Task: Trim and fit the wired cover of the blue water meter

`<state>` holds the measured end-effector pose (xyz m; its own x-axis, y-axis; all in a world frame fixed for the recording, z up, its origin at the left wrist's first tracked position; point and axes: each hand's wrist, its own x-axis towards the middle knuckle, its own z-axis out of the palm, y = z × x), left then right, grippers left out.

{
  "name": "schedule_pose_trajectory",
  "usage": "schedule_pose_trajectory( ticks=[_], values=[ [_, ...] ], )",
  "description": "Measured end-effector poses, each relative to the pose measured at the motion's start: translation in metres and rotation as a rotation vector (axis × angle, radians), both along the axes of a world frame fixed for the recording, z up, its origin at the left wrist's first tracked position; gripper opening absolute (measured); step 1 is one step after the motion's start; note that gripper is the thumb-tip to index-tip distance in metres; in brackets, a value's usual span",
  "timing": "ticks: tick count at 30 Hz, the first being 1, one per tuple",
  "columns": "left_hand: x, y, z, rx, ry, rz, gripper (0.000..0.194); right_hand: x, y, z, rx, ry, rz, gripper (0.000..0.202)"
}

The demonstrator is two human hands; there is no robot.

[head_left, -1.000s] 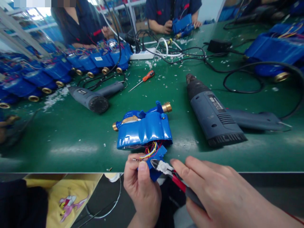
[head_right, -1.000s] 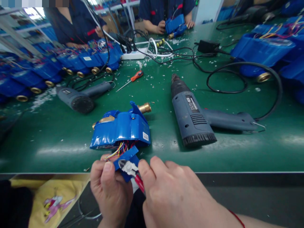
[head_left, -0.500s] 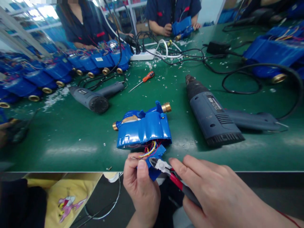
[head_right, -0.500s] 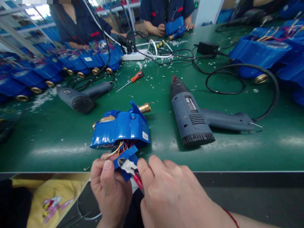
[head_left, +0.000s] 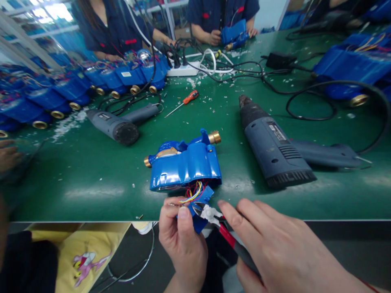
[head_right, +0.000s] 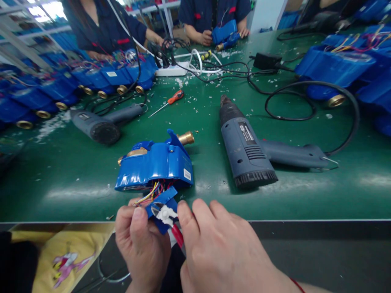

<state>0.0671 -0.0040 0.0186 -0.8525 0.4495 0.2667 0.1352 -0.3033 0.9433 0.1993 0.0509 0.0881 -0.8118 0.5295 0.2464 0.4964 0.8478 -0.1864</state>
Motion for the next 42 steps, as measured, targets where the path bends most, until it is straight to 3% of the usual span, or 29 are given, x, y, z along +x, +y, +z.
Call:
schedule_pose_trajectory(
  ticks=[9,14,19,32,42],
  values=[
    [0.000,-0.001,-0.002,-0.029,0.107,0.039,0.026,0.004,-0.003,-0.001,0.066,-0.073,0.088,0.052],
    [-0.002,-0.005,-0.009,-0.005,0.160,0.025,0.013,0.003,-0.002,0.002,0.066,-0.066,0.099,0.050],
    [-0.004,-0.007,-0.015,0.030,0.199,-0.025,0.025,0.005,-0.003,0.006,0.081,-0.064,0.109,0.049],
    [-0.001,-0.006,-0.006,0.012,0.223,-0.001,0.021,-0.001,0.008,0.013,0.100,-0.045,0.128,0.059],
    [-0.001,-0.006,-0.009,-0.002,0.226,0.004,0.018,0.001,0.006,0.014,0.100,-0.100,0.149,0.046]
  ],
)
